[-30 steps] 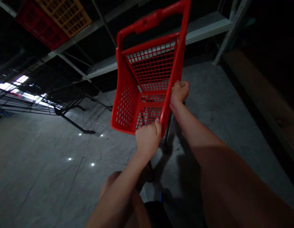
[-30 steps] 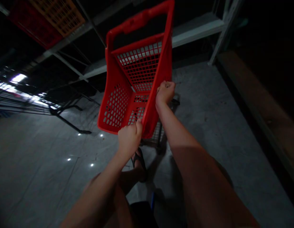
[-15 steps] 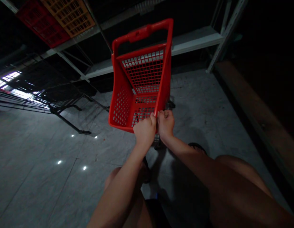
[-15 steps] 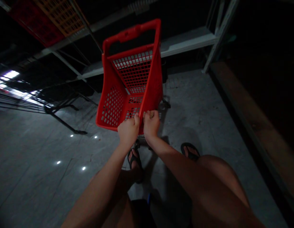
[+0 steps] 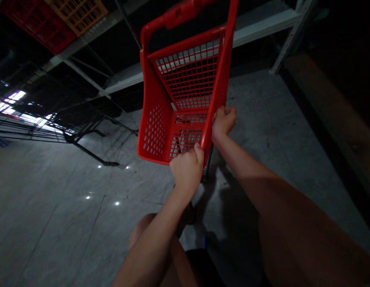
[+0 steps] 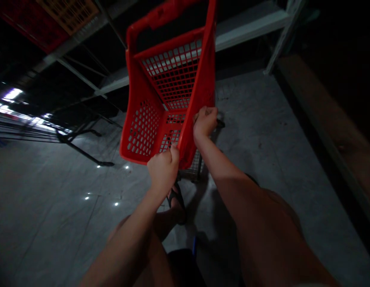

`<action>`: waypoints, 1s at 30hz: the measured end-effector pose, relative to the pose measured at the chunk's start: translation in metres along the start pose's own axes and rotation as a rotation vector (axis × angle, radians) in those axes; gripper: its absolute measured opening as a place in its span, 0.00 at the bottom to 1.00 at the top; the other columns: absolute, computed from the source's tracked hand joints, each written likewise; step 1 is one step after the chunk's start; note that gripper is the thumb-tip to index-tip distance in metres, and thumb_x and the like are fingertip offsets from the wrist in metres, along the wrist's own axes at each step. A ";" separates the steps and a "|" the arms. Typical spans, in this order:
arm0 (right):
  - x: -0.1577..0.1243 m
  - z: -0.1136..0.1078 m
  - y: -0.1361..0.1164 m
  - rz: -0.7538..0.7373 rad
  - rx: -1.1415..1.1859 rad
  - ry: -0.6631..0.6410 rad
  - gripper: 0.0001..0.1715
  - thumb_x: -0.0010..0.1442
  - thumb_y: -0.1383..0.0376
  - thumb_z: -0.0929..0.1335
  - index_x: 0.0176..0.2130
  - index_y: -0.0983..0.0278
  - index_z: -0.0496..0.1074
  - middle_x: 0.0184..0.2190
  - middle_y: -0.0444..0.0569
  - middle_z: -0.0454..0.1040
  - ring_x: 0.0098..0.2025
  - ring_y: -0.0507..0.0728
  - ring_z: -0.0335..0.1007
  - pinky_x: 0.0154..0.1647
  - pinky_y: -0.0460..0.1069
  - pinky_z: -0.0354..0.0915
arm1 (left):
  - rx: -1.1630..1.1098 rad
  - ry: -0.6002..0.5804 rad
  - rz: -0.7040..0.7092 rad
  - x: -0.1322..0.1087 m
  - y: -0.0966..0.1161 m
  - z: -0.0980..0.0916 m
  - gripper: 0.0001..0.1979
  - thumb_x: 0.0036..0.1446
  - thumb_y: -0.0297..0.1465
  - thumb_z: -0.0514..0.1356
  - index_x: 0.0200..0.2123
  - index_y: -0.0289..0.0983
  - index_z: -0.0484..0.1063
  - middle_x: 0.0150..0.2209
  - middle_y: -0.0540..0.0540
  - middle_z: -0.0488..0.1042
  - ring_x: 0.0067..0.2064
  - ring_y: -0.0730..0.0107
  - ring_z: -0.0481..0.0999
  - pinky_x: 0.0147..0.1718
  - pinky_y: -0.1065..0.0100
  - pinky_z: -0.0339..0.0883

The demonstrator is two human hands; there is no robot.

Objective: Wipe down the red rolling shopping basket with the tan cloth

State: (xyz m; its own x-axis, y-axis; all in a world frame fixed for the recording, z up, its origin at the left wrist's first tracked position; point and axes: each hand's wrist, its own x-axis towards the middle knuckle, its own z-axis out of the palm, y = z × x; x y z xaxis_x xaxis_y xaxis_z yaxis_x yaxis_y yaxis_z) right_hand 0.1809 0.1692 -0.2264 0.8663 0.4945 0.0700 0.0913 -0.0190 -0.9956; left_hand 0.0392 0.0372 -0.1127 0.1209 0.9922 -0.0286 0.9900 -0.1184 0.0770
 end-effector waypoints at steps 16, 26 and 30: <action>-0.092 -0.070 -0.031 0.409 0.135 -0.256 0.07 0.63 0.59 0.62 0.33 0.57 0.59 0.16 0.34 0.62 0.14 0.50 0.55 0.17 0.46 0.51 | 0.041 0.006 0.018 -0.016 0.005 -0.001 0.32 0.74 0.40 0.41 0.36 0.34 0.82 0.33 0.35 0.84 0.38 0.53 0.85 0.32 0.64 0.67; -0.012 -0.032 -0.032 0.060 0.038 0.068 0.08 0.63 0.61 0.64 0.33 0.58 0.61 0.26 0.42 0.67 0.31 0.53 0.67 0.37 0.50 0.65 | 0.029 0.104 0.140 -0.027 0.005 0.008 0.28 0.73 0.38 0.45 0.32 0.35 0.80 0.26 0.39 0.82 0.30 0.61 0.82 0.32 0.66 0.68; -0.023 -0.039 -0.034 0.015 0.154 -0.009 0.09 0.62 0.58 0.64 0.38 0.58 0.58 0.33 0.44 0.69 0.37 0.55 0.70 0.43 0.52 0.67 | -0.073 0.084 0.401 -0.026 -0.015 -0.004 0.23 0.74 0.39 0.47 0.43 0.38 0.81 0.30 0.44 0.83 0.32 0.64 0.83 0.35 0.67 0.70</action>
State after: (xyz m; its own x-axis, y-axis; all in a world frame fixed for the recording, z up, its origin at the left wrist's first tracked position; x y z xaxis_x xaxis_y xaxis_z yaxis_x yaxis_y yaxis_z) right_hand 0.1770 0.1250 -0.1922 0.8626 0.5029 0.0548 0.0012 0.1062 -0.9943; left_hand 0.0204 0.0135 -0.1091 0.4864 0.8681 0.0994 0.8575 -0.4961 0.1361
